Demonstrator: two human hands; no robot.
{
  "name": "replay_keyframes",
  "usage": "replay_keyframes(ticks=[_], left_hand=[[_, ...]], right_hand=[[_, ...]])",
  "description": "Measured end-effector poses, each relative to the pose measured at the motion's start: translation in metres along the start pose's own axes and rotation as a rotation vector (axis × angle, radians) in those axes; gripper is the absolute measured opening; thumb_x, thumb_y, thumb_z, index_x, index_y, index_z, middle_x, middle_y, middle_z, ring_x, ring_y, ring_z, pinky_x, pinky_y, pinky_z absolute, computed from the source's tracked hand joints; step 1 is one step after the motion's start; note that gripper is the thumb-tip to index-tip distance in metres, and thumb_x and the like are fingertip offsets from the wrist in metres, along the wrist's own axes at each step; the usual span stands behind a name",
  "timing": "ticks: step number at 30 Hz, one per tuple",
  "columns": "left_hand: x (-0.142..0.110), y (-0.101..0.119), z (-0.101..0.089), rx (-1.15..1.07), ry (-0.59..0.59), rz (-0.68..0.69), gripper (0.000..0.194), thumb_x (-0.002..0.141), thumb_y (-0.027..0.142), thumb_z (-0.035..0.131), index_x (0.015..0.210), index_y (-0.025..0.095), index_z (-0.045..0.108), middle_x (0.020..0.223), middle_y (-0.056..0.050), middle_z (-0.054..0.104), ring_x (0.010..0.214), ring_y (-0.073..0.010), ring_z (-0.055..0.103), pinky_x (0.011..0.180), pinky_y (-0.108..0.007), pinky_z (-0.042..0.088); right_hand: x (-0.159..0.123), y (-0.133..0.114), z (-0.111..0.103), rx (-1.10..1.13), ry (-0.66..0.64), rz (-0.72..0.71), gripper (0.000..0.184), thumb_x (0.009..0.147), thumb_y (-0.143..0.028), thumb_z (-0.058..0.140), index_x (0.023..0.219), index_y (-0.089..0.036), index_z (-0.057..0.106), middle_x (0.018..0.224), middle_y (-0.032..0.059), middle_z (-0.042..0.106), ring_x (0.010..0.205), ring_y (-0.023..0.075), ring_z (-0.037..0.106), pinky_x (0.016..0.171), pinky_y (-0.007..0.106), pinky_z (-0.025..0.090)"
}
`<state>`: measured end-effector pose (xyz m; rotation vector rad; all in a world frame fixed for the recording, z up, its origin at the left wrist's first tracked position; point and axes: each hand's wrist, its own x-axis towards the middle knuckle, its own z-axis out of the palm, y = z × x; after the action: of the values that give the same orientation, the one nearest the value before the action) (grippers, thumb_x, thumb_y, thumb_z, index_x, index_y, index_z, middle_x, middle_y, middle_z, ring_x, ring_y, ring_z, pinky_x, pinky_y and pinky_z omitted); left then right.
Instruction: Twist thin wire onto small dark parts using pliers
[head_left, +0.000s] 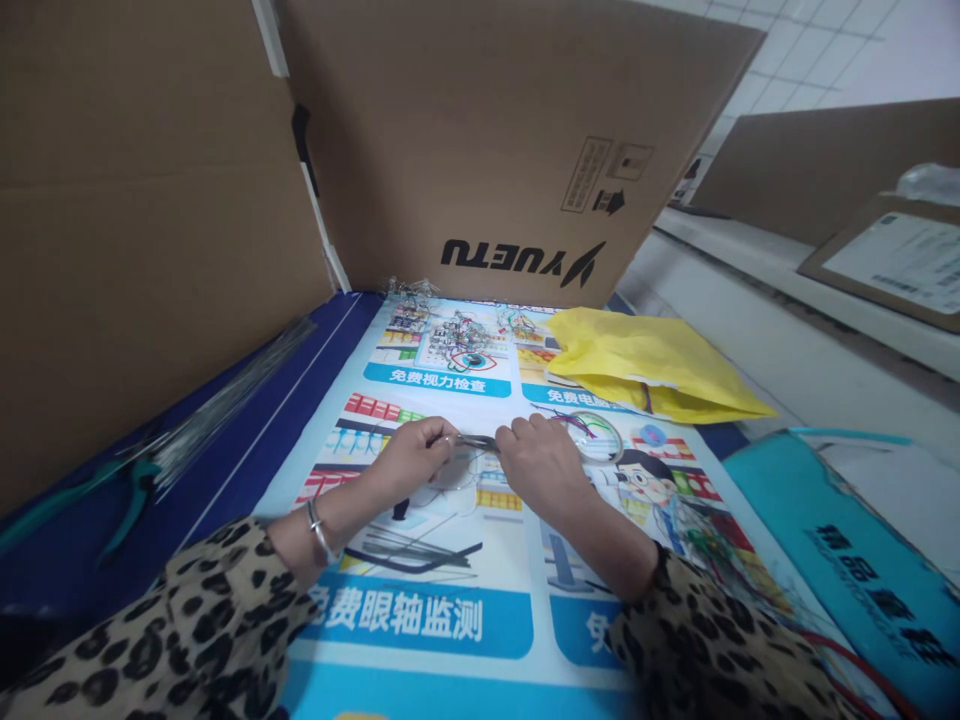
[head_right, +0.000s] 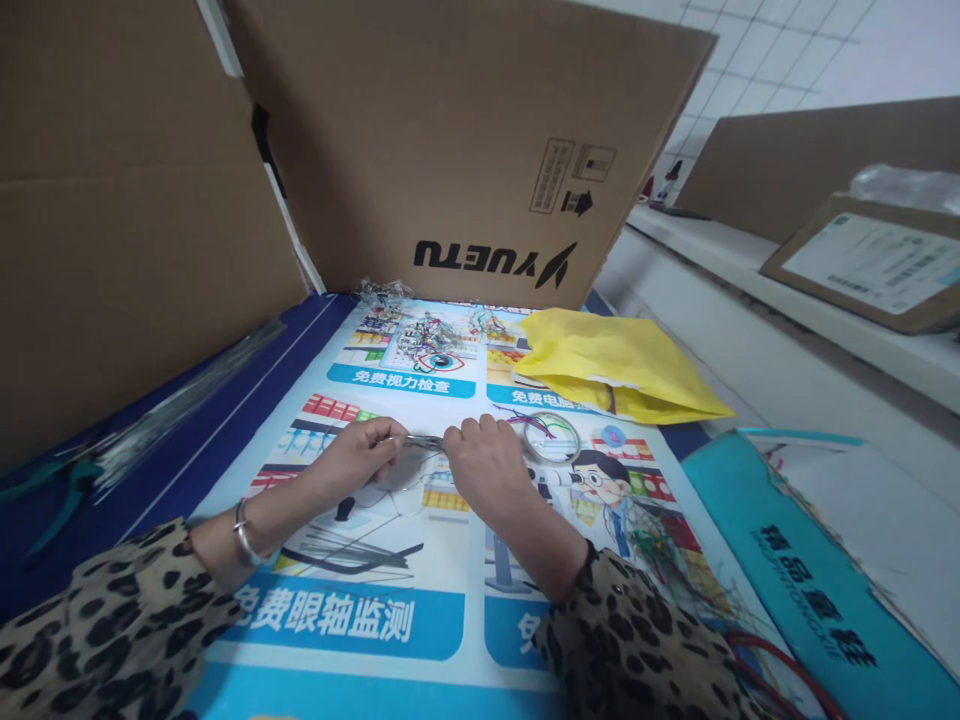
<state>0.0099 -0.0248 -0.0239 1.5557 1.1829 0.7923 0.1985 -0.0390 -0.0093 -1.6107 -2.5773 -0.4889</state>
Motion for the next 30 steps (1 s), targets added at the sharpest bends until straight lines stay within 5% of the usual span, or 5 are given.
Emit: replay_keyframes(ticks=[13, 30], left_hand=[[0.0012, 0.0027, -0.0039, 0.052, -0.077, 0.006, 0.012, 0.076, 0.025, 0.044, 0.070, 0.017, 0.051, 0.043, 0.008, 0.041, 0.037, -0.0050, 0.034, 0.040, -0.016, 0.029], [0.0008, 0.0055, -0.0066, 0.073, -0.129, -0.001, 0.013, 0.077, 0.026, 0.044, 0.069, 0.017, 0.050, 0.045, 0.008, 0.041, 0.039, -0.0049, 0.034, 0.041, -0.017, 0.027]], right_hand=[[0.0026, 0.0024, -0.0032, 0.068, -0.169, 0.003, 0.016, 0.082, -0.028, 0.045, 0.082, -0.019, 0.058, 0.079, 0.0058, 0.061, 0.076, 0.0188, 0.052, 0.062, 0.028, 0.030], [0.0021, 0.0048, -0.0050, 0.081, -0.208, 0.007, 0.020, 0.083, -0.031, 0.041, 0.084, -0.020, 0.057, 0.080, 0.0048, 0.062, 0.075, 0.0170, 0.054, 0.057, 0.026, 0.028]])
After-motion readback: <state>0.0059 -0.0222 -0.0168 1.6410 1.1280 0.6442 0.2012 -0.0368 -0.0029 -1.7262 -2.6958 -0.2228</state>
